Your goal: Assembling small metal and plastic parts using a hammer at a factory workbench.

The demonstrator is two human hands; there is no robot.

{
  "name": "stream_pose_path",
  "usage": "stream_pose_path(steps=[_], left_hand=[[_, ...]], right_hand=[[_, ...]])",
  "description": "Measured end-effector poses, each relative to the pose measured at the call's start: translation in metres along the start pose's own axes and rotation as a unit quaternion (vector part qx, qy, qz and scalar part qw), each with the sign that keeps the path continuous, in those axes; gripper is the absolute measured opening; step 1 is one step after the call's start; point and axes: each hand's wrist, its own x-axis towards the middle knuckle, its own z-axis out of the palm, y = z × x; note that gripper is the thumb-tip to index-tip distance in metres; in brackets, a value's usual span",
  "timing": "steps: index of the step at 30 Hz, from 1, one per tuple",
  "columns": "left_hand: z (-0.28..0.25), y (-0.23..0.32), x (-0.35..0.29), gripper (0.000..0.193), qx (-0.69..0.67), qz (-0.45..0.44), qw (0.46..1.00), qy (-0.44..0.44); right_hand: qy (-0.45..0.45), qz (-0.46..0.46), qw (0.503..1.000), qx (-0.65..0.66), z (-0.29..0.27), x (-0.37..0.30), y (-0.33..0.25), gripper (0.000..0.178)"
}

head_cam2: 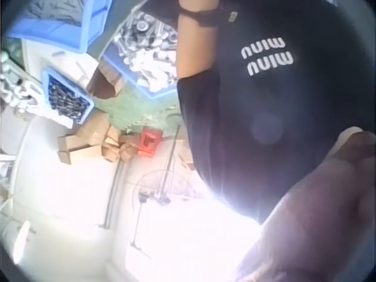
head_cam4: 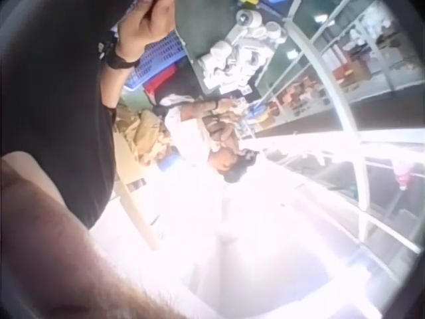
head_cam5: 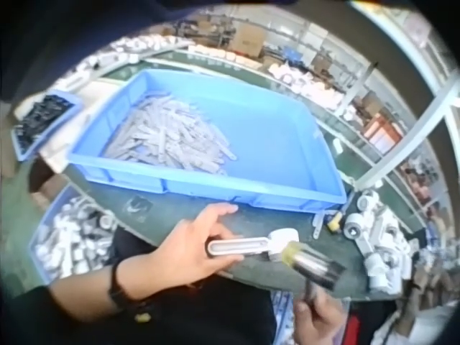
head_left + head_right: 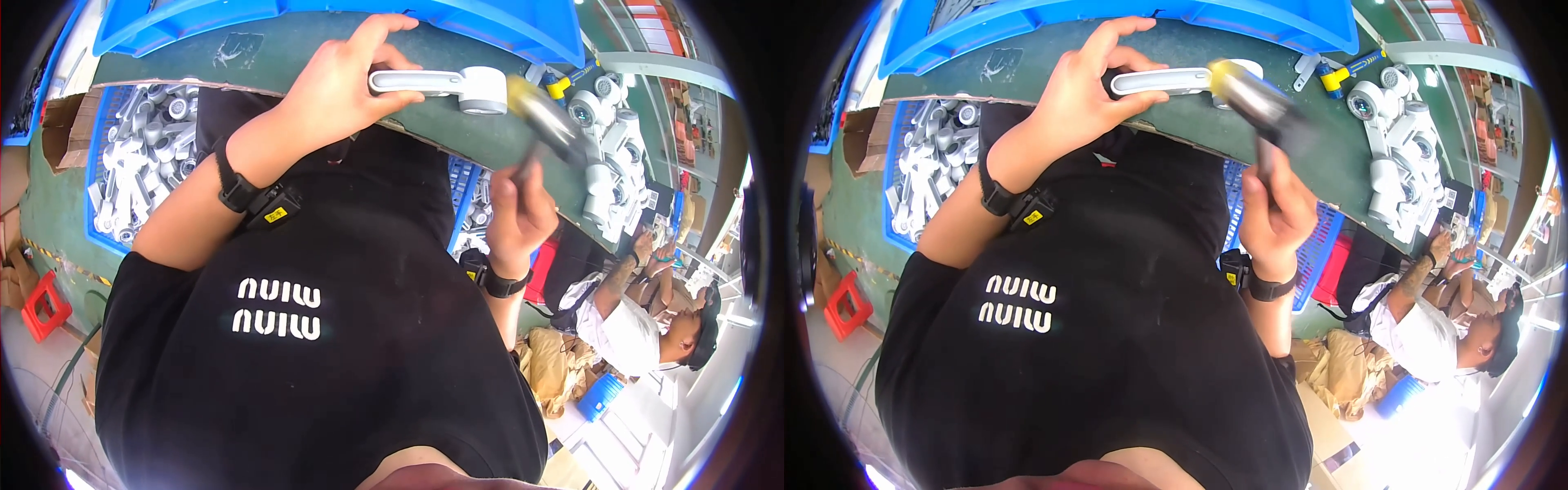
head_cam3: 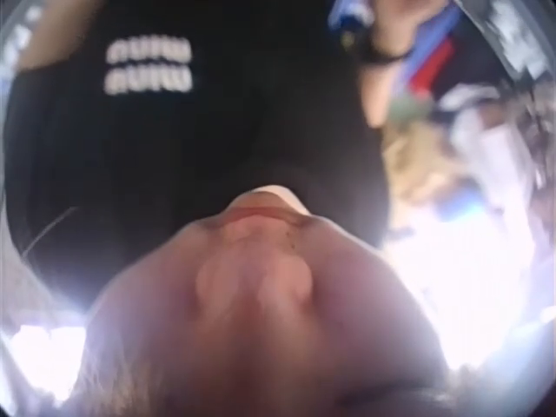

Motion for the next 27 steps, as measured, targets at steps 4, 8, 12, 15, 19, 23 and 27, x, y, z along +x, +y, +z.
stream_pose_path(steps=[4, 8, 12, 15, 19, 23, 27], left_hand=[[-0.002, -0.004, -0.004, 0.075, 0.015, 0.005, 1.0, 0.005], [0.003, -0.007, -0.002, 0.076, 0.0, 0.038, 0.999, 0.019], [-0.001, -0.006, -0.001, 0.077, 0.025, 0.032, 0.999, 0.019], [-0.002, -0.008, -0.001, 0.077, 0.028, -0.017, 0.999, -0.004], [0.001, -0.009, -0.002, 0.077, 0.033, 0.025, 0.999, 0.017], [-0.004, -0.001, -0.004, 0.081, 0.025, -0.064, 0.998, 0.005], [0.003, -0.009, -0.004, 0.077, 0.032, 0.038, 0.998, 0.038]], right_hand=[[-0.133, 0.146, 0.964, -0.177, 0.006, 0.024, -0.025, 0.045], [-0.024, 0.08, 0.996, -0.027, 0.01, 0.01, -0.017, 0.046], [-0.066, -0.134, 0.981, -0.123, 0.03, 0.034, -0.013, 0.048], [-0.183, 0.009, 0.959, -0.217, 0.029, 0.034, -0.037, 0.05], [-0.023, -0.166, 0.984, -0.061, 0.039, 0.028, -0.007, 0.051], [-0.195, 0.016, 0.957, -0.216, 0.033, 0.03, -0.03, 0.048], [-0.055, -0.103, 0.992, -0.045, 0.039, 0.018, -0.015, 0.051]])
